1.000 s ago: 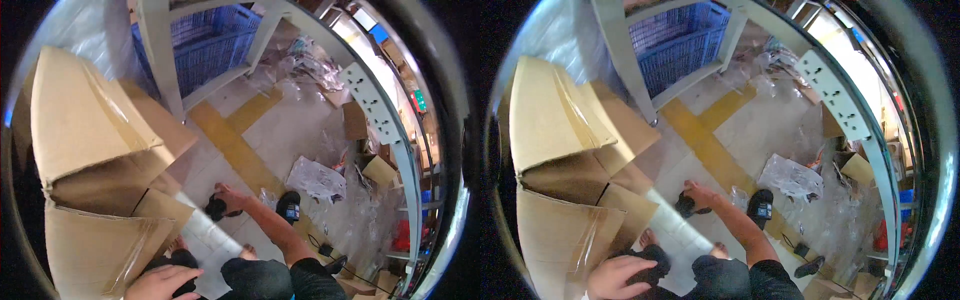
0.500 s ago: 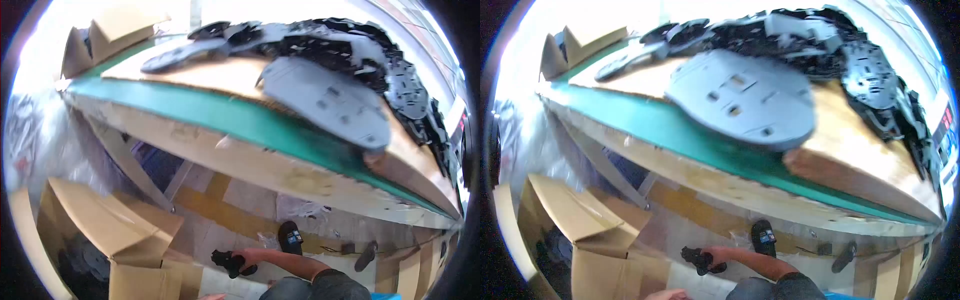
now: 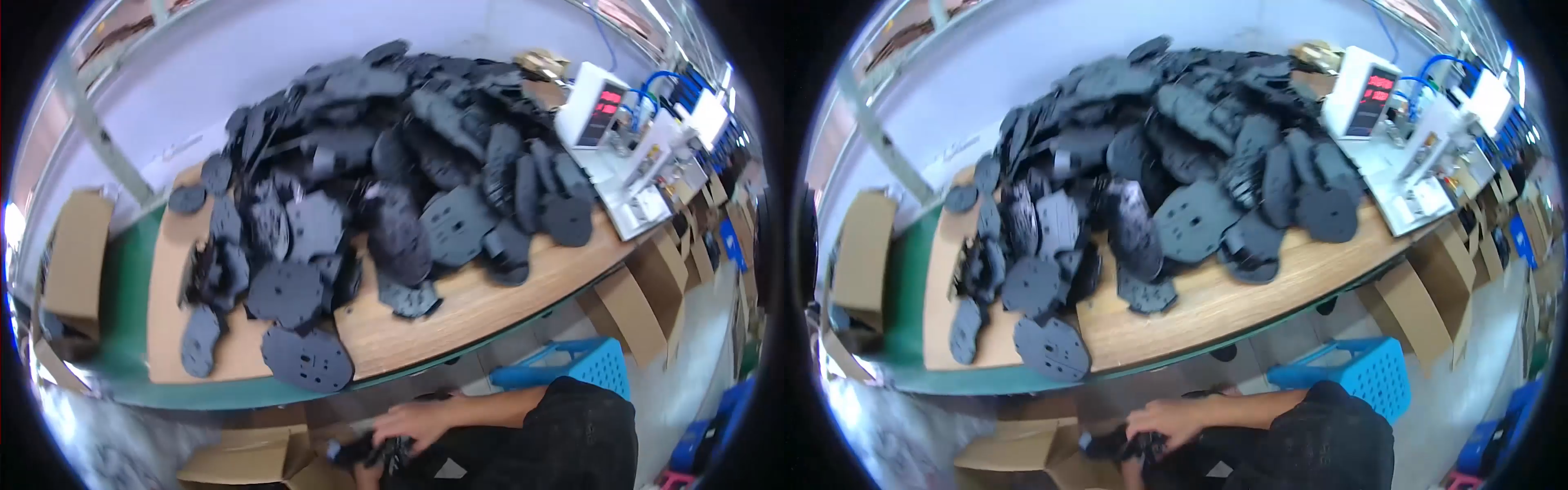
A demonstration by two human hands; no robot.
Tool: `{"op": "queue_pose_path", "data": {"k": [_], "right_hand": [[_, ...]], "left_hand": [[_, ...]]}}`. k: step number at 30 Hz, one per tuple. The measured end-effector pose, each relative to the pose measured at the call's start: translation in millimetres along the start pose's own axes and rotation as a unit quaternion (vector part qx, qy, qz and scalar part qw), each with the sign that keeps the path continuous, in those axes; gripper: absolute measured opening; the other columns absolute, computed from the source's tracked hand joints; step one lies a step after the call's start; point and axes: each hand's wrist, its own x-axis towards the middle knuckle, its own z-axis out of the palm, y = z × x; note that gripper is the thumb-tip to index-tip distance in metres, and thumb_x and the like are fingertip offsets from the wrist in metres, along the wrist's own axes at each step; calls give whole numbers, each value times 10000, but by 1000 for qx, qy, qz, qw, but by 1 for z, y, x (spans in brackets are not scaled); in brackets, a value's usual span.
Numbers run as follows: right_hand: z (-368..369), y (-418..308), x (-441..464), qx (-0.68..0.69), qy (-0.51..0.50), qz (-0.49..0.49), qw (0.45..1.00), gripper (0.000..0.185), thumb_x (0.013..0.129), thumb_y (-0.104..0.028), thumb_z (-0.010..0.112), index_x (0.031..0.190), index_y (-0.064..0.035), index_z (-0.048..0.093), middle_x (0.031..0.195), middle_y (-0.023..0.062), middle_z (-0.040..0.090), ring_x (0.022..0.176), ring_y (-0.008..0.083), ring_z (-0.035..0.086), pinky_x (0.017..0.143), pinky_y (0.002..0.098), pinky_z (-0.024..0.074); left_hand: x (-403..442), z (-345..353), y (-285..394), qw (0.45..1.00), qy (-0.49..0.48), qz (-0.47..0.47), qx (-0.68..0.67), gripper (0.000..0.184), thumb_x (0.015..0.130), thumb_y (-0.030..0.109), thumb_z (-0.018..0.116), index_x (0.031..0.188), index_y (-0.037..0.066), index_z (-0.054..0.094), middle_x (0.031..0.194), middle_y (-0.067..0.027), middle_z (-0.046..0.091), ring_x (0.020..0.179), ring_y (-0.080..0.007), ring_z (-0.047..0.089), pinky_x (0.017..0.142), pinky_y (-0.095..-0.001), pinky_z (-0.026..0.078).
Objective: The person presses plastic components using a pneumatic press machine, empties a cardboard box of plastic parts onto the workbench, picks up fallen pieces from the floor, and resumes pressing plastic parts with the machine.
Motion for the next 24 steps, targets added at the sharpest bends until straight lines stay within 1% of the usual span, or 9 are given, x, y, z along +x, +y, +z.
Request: {"op": "queue_pose_path", "data": {"k": [2, 7, 9, 11, 14, 16, 18, 20, 24], "right_hand": [[7, -54, 2, 38, 54, -125, 990, 656, 702, -294, 863, 1226, -94, 523, 1136, 128, 551, 1048, 384, 590, 846, 472, 478], [-58, -184, -22, 132, 88, -143, 977, 657, 711, -271, 897, 1238, -84, 553, 1173, 145, 584, 1089, 374, 594, 905, 435, 498], [-125, -230, -45, 119, 149, -64, 980, 639, 707, -278, 878, 1247, -95, 590, 1184, 155, 594, 1116, 378, 588, 949, 436, 488], [-193, -257, -69, -29, 271, -10, 962, 650, 645, -254, 912, 1208, -123, 613, 1133, 127, 611, 1076, 355, 605, 906, 419, 504], [-286, -280, -104, -213, 497, 124, 832, 587, 692, -272, 892, 1159, -72, 596, 1075, 137, 618, 1006, 340, 622, 868, 404, 511], [-342, -269, -123, -365, 581, 189, 703, 590, 697, -309, 879, 1154, -85, 581, 1106, 158, 619, 957, 396, 655, 808, 459, 547], [-397, -245, -141, -402, 589, 267, 648, 626, 708, -305, 871, 1204, -99, 550, 1133, 162, 611, 1004, 402, 643, 821, 457, 548], [-440, -228, -149, -424, 549, 351, 629, 587, 738, -295, 845, 1214, -115, 552, 1149, 150, 619, 980, 406, 659, 821, 475, 551], [-477, -185, -155, -438, 462, 463, 617, 588, 737, -293, 858, 1198, -101, 547, 1131, 151, 629, 1024, 368, 662, 838, 476, 546]], "left_hand": [[-19, -9, 21, 998, 21, 52, 40, 350, 874, 240, 710, 1187, 84, 709, 1226, -208, 670, 1121, -379, 645, 989, -433, 508], [-120, -2, 63, 981, 46, 153, 113, 318, 885, 245, 682, 1154, 80, 720, 1206, -174, 692, 1151, -370, 634, 1032, -444, 483], [-157, 8, 82, 972, 61, 189, 128, 308, 889, 248, 671, 1141, 79, 725, 1198, -161, 700, 1164, -366, 629, 1049, -448, 473], [-177, 7, 99, 967, 70, 201, 138, 303, 891, 249, 666, 1134, 79, 727, 1194, -154, 704, 1170, -364, 627, 1058, -450, 468], [-206, -3, 122, 988, 30, 154, -1, 275, 912, 216, 666, 1153, 99, 729, 1117, -142, 725, 1098, -302, 668, 1017, -374, 495], [-219, -27, 149, 968, -48, -23, -247, 243, 937, 195, 655, 1134, 77, 734, 1072, -111, 732, 1011, -236, 693, 972, -332, 517], [-232, -44, 166, 942, -26, -11, -335, 216, 990, 176, 616, 1145, 59, 711, 1056, -85, 726, 955, -176, 692, 877, -305, 547], [-242, -85, 207, 858, -55, -114, -498, 207, 1022, 149, 585, 1176, 38, 665, 1049, -79, 721, 887, -160, 690, 773, -291, 553], [-260, -116, 230, 838, 22, -73, -540, 223, 1041, 174, 574, 1192, 21, 632, 1041, -94, 711, 817, -144, 680, 704, -266, 545]]}}
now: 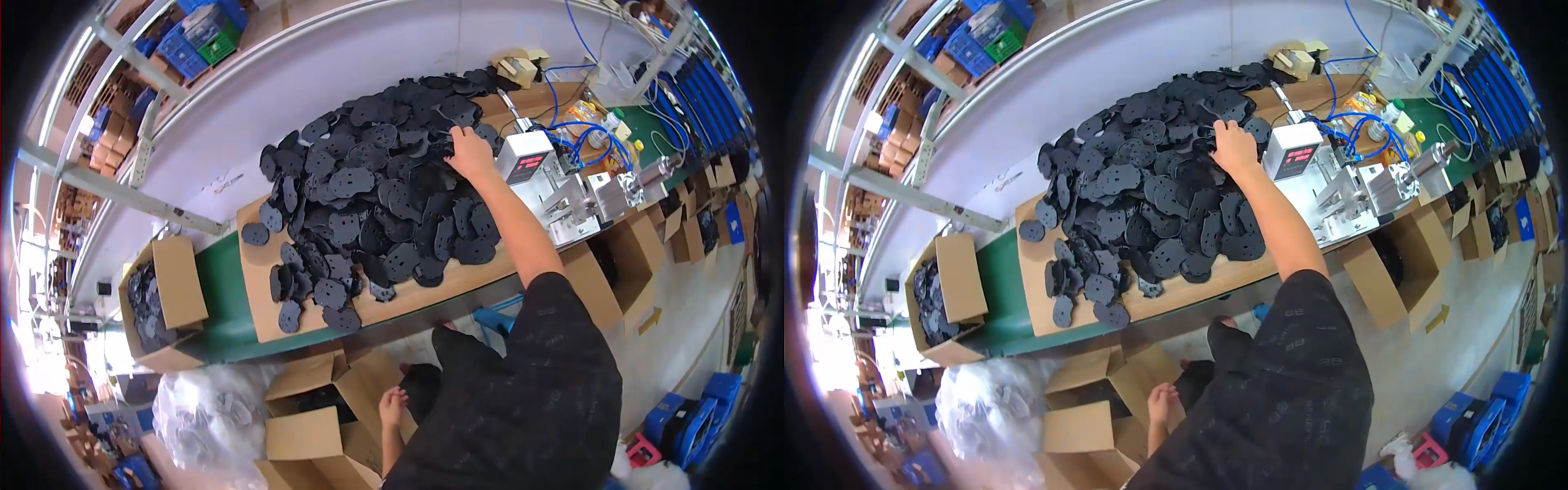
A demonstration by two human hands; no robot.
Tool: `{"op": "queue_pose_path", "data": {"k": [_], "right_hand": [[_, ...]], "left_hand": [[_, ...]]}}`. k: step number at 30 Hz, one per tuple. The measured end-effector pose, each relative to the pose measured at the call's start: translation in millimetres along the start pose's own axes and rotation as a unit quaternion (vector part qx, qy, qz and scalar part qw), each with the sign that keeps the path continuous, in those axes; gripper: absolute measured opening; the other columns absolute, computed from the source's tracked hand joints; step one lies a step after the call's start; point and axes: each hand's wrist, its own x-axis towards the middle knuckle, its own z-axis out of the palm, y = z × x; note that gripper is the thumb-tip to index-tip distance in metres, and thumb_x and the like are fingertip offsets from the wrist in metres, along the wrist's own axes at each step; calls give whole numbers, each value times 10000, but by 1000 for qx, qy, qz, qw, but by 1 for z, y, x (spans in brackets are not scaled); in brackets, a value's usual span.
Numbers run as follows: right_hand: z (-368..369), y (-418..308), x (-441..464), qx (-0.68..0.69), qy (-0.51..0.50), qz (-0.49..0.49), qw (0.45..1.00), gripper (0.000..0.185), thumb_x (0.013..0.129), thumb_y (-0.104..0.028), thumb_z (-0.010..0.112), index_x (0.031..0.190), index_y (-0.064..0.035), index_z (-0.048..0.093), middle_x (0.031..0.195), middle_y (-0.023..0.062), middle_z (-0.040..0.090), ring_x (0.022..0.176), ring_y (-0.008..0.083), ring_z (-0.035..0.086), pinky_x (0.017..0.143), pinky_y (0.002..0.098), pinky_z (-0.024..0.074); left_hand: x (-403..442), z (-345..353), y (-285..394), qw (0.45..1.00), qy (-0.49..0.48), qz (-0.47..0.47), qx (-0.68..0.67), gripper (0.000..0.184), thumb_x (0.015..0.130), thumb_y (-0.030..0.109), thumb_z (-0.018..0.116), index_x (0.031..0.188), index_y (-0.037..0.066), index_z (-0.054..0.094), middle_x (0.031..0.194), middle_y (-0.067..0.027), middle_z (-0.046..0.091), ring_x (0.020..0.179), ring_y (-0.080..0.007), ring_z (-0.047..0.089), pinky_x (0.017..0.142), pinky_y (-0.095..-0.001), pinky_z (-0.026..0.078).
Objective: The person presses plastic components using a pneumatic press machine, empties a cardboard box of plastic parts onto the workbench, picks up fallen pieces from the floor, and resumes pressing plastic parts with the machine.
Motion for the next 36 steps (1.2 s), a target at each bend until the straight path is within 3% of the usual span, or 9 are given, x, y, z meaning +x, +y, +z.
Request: {"op": "queue_pose_path", "data": {"k": [14, 19, 23, 26, 28, 30, 32, 33, 36], "right_hand": [[27, 37, -7, 4, -86, 16, 996, 822, 728, -288, 857, 1438, -171, 459, 1328, 175, 590, 1161, 400, 621, 941, 491, 533], [22, 40, 4, -5, -197, -23, 980, 1023, 667, -259, 869, 1546, -209, 347, 1500, 190, 442, 1321, 411, 500, 1055, 524, 460], [0, 13, -9, -5, -237, -26, 971, 1172, 593, -331, 918, 1584, -239, 301, 1608, 195, 314, 1437, 427, 368, 1129, 509, 392], [-5, 3, -33, -25, -221, -72, 972, 1203, 573, -362, 931, 1587, -235, 295, 1619, 199, 293, 1446, 426, 354, 1144, 502, 375], [-6, -3, -64, -51, -217, -70, 972, 1073, 638, -321, 904, 1553, -170, 364, 1568, 215, 369, 1419, 423, 386, 1136, 498, 375], [12, 2, -86, 117, -43, -90, 988, 755, 761, -248, 842, 1423, -83, 521, 1395, 209, 548, 1265, 358, 548, 1042, 449, 459], [-21, -68, -127, 295, -75, 91, 948, 436, 864, -180, 763, 1246, -19, 629, 1169, 148, 668, 1012, 249, 656, 896, 374, 527], [-14, -88, -148, 332, -78, 72, 937, 335, 892, -165, 742, 1183, -23, 657, 1059, 93, 696, 871, 160, 656, 798, 308, 541], [-6, -182, -200, 444, -256, 89, 854, 499, 864, -129, 765, 1317, -49, 571, 1180, 118, 673, 950, 175, 681, 809, 314, 566]], "left_hand": [[-37, 12, 1, 994, 100, -27, 17, 347, 1023, 199, 577, 1349, 90, 529, 1062, -69, 678, 825, -142, 646, 690, -300, 548], [4, 35, 85, 987, 159, 3, 7, 547, 991, 178, 612, 1495, 174, 400, 1180, -62, 603, 981, -170, 613, 728, -371, 591], [59, 23, 135, 981, 154, 115, 31, 568, 981, 188, 619, 1496, 99, 396, 1159, -63, 612, 903, -140, 604, 697, -345, 585], [83, 17, 182, 991, 114, 58, 45, 549, 999, 210, 619, 1494, 141, 390, 1239, -108, 614, 1073, -194, 630, 757, -379, 593], [93, 20, 208, 995, 95, 33, 29, 552, 999, 216, 624, 1490, 120, 390, 1219, -118, 630, 1043, -203, 651, 753, -365, 591], [102, 17, 219, 997, 73, 12, 12, 556, 999, 222, 629, 1485, 99, 389, 1198, -129, 646, 1013, -213, 672, 749, -351, 589], [111, 11, 225, 998, 53, -5, 35, 527, 998, 233, 633, 1441, 48, 416, 1081, -144, 678, 898, -225, 696, 757, -333, 589], [113, 9, 229, 998, 45, -6, 37, 527, 998, 233, 633, 1441, 48, 416, 1081, -144, 678, 898, -225, 696, 757, -333, 589], [125, -1, 239, 998, 19, -50, 43, 561, 998, 306, 633, 1385, -36, 413, 1015, -172, 702, 832, -233, 711, 751, -341, 593]]}}
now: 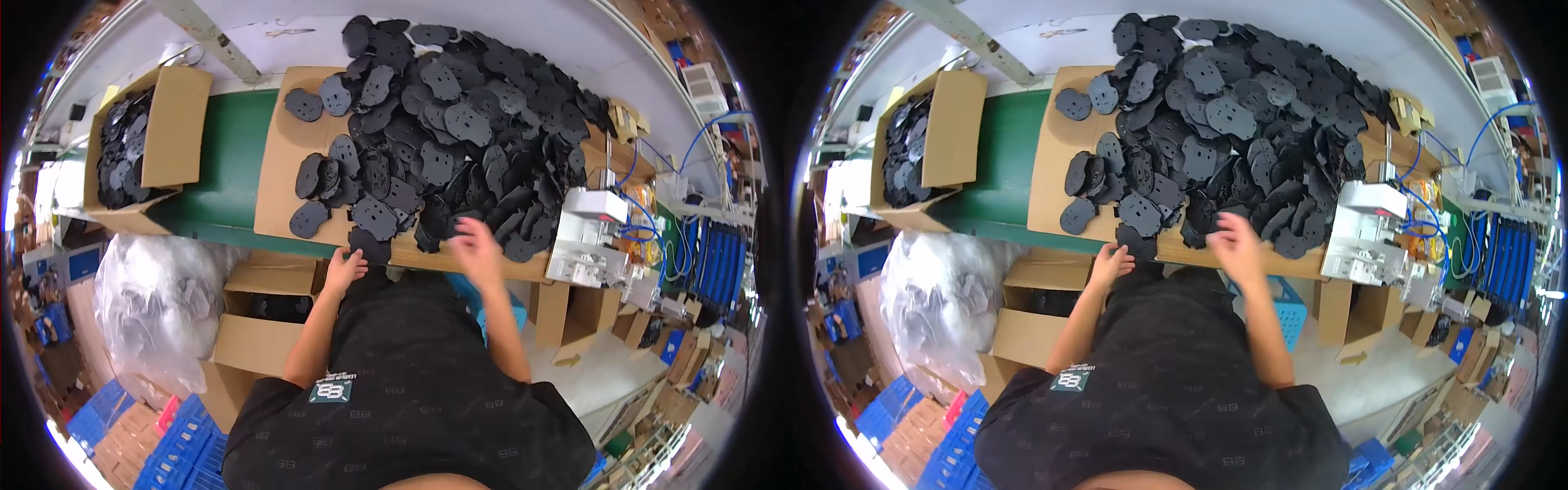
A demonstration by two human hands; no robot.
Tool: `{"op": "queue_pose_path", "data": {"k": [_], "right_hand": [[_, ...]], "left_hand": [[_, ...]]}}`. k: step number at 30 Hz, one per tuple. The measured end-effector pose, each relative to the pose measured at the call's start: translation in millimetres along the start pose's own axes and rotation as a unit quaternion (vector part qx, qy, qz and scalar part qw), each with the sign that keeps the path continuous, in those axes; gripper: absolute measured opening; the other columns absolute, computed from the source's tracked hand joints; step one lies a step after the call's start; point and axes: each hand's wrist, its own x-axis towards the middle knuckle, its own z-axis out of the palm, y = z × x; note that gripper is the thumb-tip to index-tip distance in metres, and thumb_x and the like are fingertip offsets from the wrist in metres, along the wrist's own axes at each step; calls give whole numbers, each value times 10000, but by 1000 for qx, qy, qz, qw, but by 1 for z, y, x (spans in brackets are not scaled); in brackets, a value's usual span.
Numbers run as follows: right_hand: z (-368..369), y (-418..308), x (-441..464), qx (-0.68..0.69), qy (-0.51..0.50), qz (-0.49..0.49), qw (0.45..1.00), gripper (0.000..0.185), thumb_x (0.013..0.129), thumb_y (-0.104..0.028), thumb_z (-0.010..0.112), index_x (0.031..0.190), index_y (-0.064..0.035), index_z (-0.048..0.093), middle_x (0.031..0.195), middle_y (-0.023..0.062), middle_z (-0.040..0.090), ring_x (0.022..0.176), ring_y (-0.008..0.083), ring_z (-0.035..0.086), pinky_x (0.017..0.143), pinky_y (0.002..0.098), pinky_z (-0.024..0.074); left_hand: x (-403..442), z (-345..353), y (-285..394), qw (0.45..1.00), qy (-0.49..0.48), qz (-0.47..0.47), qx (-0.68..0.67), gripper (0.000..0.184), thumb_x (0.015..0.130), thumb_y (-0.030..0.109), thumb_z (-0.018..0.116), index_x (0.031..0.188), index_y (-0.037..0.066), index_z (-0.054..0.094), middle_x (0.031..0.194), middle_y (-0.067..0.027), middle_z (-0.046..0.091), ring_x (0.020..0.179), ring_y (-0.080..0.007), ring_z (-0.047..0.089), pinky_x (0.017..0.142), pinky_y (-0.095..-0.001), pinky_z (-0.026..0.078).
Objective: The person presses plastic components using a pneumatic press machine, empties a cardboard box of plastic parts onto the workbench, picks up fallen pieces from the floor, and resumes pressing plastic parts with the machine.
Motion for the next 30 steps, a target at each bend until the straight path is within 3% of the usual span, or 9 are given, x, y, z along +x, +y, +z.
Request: {"op": "queue_pose_path", "data": {"k": [6, 12, 18, 19, 22, 24, 25, 27, 30], "right_hand": [[92, 24, 4, -110, -261, 75, 956, 649, 879, -360, 764, 1375, -30, 506, 1264, 209, 635, 1094, 318, 667, 915, 406, 550], [116, 41, 22, 12, -223, 193, 956, 748, 918, -404, 738, 1468, -15, 412, 1353, 233, 563, 1214, 289, 595, 970, 381, 511], [131, 43, 41, 141, -169, 190, 957, 719, 944, -333, 724, 1492, -15, 384, 1478, 245, 436, 1350, 290, 475, 1064, 377, 442], [129, 21, 43, 161, -151, 205, 953, 795, 920, -387, 735, 1488, 29, 365, 1466, 297, 446, 1256, 325, 581, 1090, 393, 419], [130, 22, 45, 147, -152, 226, 951, 770, 929, -354, 733, 1487, 27, 365, 1473, 297, 437, 1250, 298, 585, 1075, 386, 434], [130, 29, 43, 148, -157, 217, 952, 753, 931, -345, 731, 1485, 17, 373, 1474, 292, 440, 1248, 297, 589, 1064, 386, 442], [130, 32, 42, 153, -158, 204, 954, 736, 934, -336, 729, 1483, 8, 380, 1475, 288, 442, 1245, 295, 592, 1053, 386, 451], [129, 36, 41, 160, -160, 218, 949, 726, 932, -336, 732, 1478, -2, 391, 1471, 279, 455, 1222, 288, 608, 1036, 382, 461], [127, 45, 37, 108, -146, 182, 966, 672, 922, -319, 736, 1449, -30, 436, 1402, 237, 556, 1102, 252, 682, 969, 369, 506]], "left_hand": [[20, -14, 49, 986, -129, -96, 55, 492, 987, 414, 639, 1201, -8, 507, 1054, -227, 715, 906, -272, 730, 780, -352, 602], [35, -7, 90, 984, -145, -94, 44, 510, 985, 425, 634, 1206, -19, 518, 1064, -240, 701, 941, -286, 720, 818, -367, 599], [63, -12, 109, 984, -161, -70, 19, 528, 995, 392, 620, 1275, -40, 502, 1066, -236, 691, 955, -290, 716, 846, -363, 590], [64, -11, 116, 984, -163, -65, 12, 536, 1001, 373, 612, 1311, -48, 490, 1062, -235, 690, 955, -289, 716, 845, -360, 589], [60, -12, 121, 985, -159, -65, 3, 511, 1012, 303, 589, 1330, -85, 492, 1061, -225, 691, 952, -279, 716, 846, -353, 587], [59, -20, 106, 982, -156, 49, 90, 439, 991, 232, 608, 1299, -70, 530, 1051, -197, 699, 902, -280, 715, 816, -355, 580], [52, -26, 108, 983, -152, 45, 87, 439, 991, 232, 608, 1299, -70, 530, 1051, -197, 699, 902, -280, 715, 816, -355, 580], [32, -42, 115, 911, -37, 254, 322, 431, 926, 147, 659, 1312, -17, 560, 1031, -166, 703, 885, -296, 702, 781, -359, 566], [36, -74, 103, 811, 132, 434, 369, 784, 791, 211, 816, 1474, 87, 449, 1420, -248, 507, 1273, -426, 500, 1059, -500, 410]]}}
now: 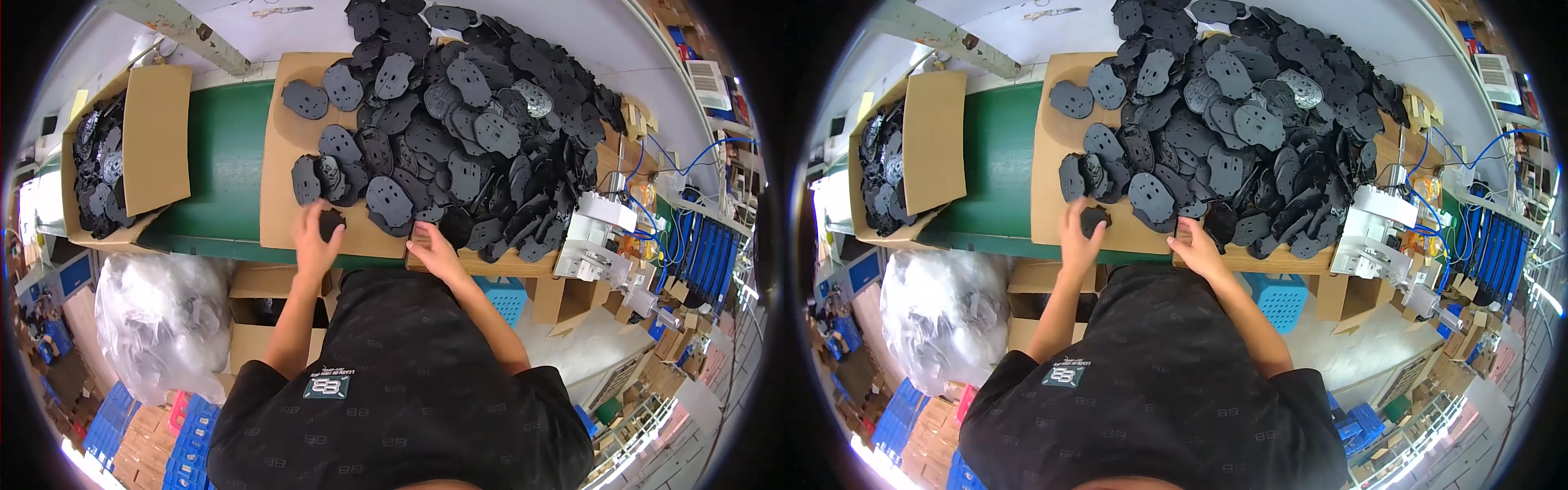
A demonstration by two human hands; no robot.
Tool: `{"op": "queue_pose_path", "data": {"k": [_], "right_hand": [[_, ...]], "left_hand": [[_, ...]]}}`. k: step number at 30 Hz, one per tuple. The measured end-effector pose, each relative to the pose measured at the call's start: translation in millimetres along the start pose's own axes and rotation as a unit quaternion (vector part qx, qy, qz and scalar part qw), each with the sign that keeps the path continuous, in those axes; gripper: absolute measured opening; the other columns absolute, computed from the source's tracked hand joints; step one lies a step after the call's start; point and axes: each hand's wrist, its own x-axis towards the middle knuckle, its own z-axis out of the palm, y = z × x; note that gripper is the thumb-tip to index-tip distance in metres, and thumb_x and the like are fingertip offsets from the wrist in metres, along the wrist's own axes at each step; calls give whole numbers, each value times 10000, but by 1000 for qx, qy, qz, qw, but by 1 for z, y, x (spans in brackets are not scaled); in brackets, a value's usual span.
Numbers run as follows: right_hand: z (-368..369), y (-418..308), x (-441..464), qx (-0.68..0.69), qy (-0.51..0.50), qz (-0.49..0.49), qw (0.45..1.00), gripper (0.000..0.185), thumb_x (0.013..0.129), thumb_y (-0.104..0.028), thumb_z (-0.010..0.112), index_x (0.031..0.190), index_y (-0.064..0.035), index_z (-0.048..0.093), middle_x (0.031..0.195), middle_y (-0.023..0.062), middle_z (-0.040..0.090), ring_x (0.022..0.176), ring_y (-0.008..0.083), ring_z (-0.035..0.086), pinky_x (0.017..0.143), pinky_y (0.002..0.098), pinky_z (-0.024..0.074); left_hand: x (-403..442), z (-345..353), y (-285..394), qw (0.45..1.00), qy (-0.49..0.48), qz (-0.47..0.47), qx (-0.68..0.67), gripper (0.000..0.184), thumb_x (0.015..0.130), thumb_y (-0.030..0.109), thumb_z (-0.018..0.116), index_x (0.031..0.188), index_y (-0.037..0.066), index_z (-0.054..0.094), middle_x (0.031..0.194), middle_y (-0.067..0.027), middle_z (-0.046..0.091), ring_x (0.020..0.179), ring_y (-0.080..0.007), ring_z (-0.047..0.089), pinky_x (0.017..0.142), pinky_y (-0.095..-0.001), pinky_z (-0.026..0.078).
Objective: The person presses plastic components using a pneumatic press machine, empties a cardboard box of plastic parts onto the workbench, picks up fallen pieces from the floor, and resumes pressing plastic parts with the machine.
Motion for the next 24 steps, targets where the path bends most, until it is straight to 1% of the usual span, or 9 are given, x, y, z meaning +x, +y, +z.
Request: {"op": "queue_pose_path", "data": {"k": [1, 3, 7, 13, 16, 19, 20, 22, 24], "right_hand": [[0, -13, -6, -77, 17, -9, 997, 634, 918, -301, 735, 1422, -28, 462, 1354, 223, 597, 1049, 244, 701, 937, 370, 524], [-1, -22, -12, -156, 33, -17, 987, 597, 915, -283, 733, 1395, -27, 488, 1305, 209, 638, 996, 236, 720, 905, 370, 541], [-2, -31, -11, -186, 10, -38, 982, 488, 913, -264, 723, 1306, -21, 567, 1244, 194, 675, 965, 243, 730, 864, 379, 558], [7, -47, -16, -203, -51, -42, 977, 442, 912, -254, 712, 1264, -13, 598, 1208, 187, 684, 965, 253, 722, 840, 372, 558], [10, -53, -16, -226, -77, -42, 970, 436, 914, -256, 704, 1261, -14, 599, 1187, 176, 689, 966, 263, 718, 831, 375, 559], [15, -60, -13, -248, -98, -49, 963, 424, 917, -261, 696, 1252, -17, 603, 1185, 167, 688, 969, 271, 714, 832, 382, 559], [18, -62, -12, -260, -105, -59, 958, 416, 919, -262, 693, 1245, -19, 605, 1189, 164, 684, 972, 274, 712, 836, 386, 560], [24, -68, -11, -259, -104, -67, 958, 408, 920, -261, 690, 1240, -21, 606, 1196, 162, 680, 976, 276, 710, 843, 389, 560], [28, -71, -8, -259, -104, -74, 957, 400, 922, -259, 686, 1235, -22, 607, 1203, 160, 675, 980, 278, 708, 850, 392, 559]], "left_hand": [[2, -3, -2, 1000, 0, -1, -1, 784, 791, 211, 816, 1474, 87, 449, 1420, -248, 507, 1273, -426, 500, 1059, -500, 410], [7, -7, -2, 993, 29, -80, 81, 1079, 713, 327, 887, 1575, 110, 275, 1588, -308, 241, 1426, -489, 296, 1163, -551, 263], [18, 16, -16, 992, 2, -80, 96, 1254, 653, 394, 917, 1613, 128, 156, 1611, -345, 121, 1466, -527, 194, 1180, -578, 229], [45, 41, -14, 988, 61, -103, 98, 1184, 663, 381, 912, 1596, 132, 227, 1592, -329, 202, 1454, -498, 253, 1172, -567, 251], [49, 48, -21, 993, 89, -62, 55, 1044, 704, 310, 894, 1561, 127, 327, 1561, -283, 312, 1416, -473, 332, 1152, -541, 292], [53, 48, -29, 986, 165, -17, -25, 728, 809, 122, 788, 1466, 73, 478, 1423, -226, 524, 1293, -409, 513, 1078, -472, 408], [52, 48, -34, 986, 163, -16, -25, 728, 809, 122, 788, 1466, 73, 478, 1423, -226, 524, 1293, -409, 513, 1078, -472, 408], [52, 49, -47, 943, 239, -158, -169, 644, 856, 98, 727, 1446, 18, 481, 1306, -230, 610, 1178, -362, 614, 1013, -429, 470], [53, 49, -72, 916, 261, -221, -210, 513, 929, 100, 662, 1375, -85, 488, 1182, -209, 658, 1043, -299, 681, 915, -380, 531]]}}
